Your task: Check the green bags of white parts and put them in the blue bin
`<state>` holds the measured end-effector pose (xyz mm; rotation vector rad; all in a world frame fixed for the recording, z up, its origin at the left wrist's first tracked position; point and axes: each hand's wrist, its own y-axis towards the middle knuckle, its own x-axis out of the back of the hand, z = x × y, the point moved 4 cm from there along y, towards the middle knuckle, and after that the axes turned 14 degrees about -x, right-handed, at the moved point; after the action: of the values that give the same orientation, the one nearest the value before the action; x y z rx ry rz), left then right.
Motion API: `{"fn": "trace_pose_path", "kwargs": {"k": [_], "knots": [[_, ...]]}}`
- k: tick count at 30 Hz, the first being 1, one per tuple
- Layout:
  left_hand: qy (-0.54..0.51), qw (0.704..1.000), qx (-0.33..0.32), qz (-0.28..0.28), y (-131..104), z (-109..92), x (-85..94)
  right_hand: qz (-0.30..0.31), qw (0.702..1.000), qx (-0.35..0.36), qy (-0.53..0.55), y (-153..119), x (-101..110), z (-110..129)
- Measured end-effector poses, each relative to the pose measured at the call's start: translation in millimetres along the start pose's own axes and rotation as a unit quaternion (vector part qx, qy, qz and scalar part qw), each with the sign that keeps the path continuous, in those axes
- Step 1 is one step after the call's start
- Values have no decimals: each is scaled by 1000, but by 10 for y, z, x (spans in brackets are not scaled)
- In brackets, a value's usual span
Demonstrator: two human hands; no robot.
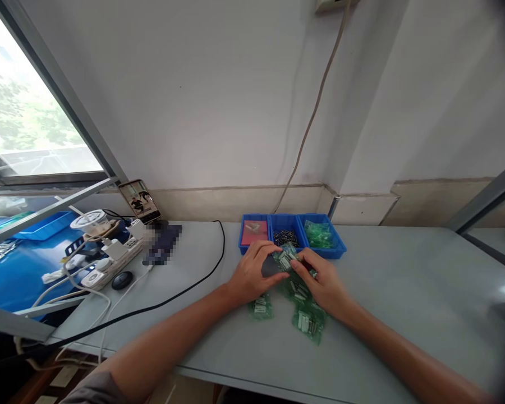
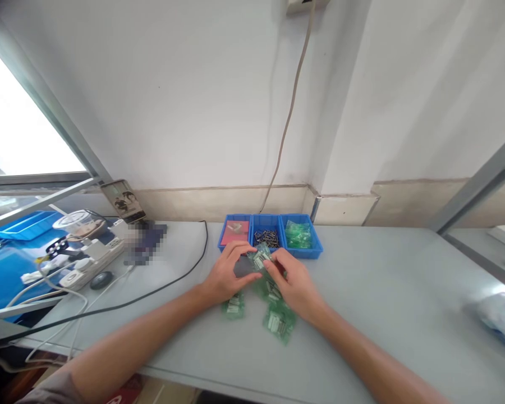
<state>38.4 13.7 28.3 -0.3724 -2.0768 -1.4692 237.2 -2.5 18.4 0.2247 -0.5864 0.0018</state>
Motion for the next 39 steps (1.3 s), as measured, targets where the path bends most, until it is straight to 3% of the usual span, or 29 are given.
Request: {"fn": "trace_pose_path", "kwargs": {"k": [13,19,26,31,39], "knots": [[7,999,-34,0,40,-45,30,20,1000,0,9,-6,1,48],[4,999,-40,-9,38,-26,32,1,1000,9,7,-15,26,95],[-12,1000,-23,-9,22,21,0,-2,999,-28,38,-21,41,77],[-16,1000,7,-18,4,50,-10,8,999,5,38,-9,10,57],[-16,999,30,17,-7,25,-22,37,999,-33,18,-22,-1,28]]}}
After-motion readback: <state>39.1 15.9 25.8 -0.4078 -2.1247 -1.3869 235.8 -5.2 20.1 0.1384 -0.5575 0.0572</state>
